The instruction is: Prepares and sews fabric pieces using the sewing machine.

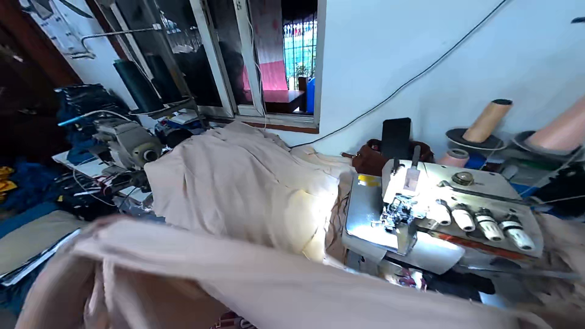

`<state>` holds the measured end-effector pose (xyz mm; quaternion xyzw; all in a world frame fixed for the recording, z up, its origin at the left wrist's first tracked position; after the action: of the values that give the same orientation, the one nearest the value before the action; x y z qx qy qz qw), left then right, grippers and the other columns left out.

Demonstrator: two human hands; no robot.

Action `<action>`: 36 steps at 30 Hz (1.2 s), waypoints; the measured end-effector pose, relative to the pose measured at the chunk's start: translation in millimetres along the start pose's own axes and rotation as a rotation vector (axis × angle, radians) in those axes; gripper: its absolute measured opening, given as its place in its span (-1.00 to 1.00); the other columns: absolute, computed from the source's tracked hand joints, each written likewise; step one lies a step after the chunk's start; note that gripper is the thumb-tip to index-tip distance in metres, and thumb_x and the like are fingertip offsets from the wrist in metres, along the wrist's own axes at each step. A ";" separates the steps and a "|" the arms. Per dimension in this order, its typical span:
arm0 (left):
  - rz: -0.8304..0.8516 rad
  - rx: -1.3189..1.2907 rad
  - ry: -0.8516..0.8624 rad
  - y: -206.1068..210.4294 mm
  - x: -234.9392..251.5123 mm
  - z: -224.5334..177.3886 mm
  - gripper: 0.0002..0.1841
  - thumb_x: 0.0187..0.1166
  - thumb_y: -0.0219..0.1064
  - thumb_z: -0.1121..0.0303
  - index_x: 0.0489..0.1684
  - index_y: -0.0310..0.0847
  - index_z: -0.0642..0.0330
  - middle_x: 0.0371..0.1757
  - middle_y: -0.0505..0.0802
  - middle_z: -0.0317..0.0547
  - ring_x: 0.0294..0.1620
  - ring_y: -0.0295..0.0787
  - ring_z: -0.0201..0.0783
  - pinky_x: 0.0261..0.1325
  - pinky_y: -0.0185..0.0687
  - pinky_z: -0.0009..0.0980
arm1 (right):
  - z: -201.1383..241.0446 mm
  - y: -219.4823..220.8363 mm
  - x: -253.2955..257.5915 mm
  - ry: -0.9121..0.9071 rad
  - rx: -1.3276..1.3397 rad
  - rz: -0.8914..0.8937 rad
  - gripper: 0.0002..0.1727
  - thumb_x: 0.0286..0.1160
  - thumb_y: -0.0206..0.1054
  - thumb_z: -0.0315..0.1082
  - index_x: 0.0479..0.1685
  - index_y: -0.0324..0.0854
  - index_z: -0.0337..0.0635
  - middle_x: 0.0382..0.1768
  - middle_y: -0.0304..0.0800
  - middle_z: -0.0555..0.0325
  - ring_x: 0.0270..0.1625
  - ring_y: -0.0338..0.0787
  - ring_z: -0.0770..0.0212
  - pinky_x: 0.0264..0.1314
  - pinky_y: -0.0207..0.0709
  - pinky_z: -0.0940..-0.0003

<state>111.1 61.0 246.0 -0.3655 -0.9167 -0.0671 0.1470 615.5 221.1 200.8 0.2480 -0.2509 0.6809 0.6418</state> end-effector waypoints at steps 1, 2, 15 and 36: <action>-0.046 -0.084 0.016 8.6 21.3 -2.7 -0.67 0.85 -0.12 0.33 -0.05 0.66 0.07 -0.28 0.85 -0.44 -0.28 0.76 -0.64 -0.19 0.73 -0.64 | 0.4 18.3 8.2 0.026 -0.102 0.063 -0.83 0.75 0.21 -0.31 -0.04 0.75 0.08 -0.21 0.81 0.72 -0.21 0.72 0.79 -0.13 0.65 0.74; -0.068 -0.148 0.042 13.0 48.0 0.9 -0.71 0.83 -0.03 0.23 -0.10 0.67 -0.02 -0.34 0.80 -0.47 -0.35 0.71 -0.64 -0.28 0.68 -0.63 | -2.1 43.4 18.9 0.018 -0.227 0.079 -0.82 0.74 0.21 -0.32 -0.13 0.70 -0.15 -0.39 0.74 0.53 -0.42 0.66 0.72 -0.37 0.63 0.69; 0.901 0.635 0.163 254.8 20.1 121.0 -0.56 0.53 0.47 0.20 0.28 0.68 0.27 0.29 0.75 0.15 0.32 0.70 0.05 0.43 0.59 -0.01 | -130.5 181.8 -0.8 -0.034 -0.393 0.138 -0.73 0.58 0.18 -0.44 0.02 0.76 -0.37 -0.31 0.83 0.04 -0.35 0.83 0.25 -0.22 0.79 0.31; 0.684 0.528 0.715 196.5 -64.9 90.1 -0.79 0.75 0.14 0.37 -0.20 0.70 0.20 -0.38 0.79 -0.08 -0.38 0.78 -0.19 -0.32 0.73 -0.29 | -109.4 202.3 -22.6 0.968 0.710 0.207 -0.62 0.87 -0.09 -0.17 0.01 0.54 -0.29 -0.29 0.85 0.13 -0.27 0.89 0.27 -0.12 0.84 0.29</action>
<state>271.5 181.8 143.0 -0.5474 -0.6246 0.0966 0.5486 413.0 266.2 99.0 0.0837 0.2890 0.8172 0.4916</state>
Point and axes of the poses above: each hand's wrist, its own x-axis towards the middle knuckle, its own y-axis out of the palm, z = x × y, the point moved 2 cm from there along x, towards the middle knuckle
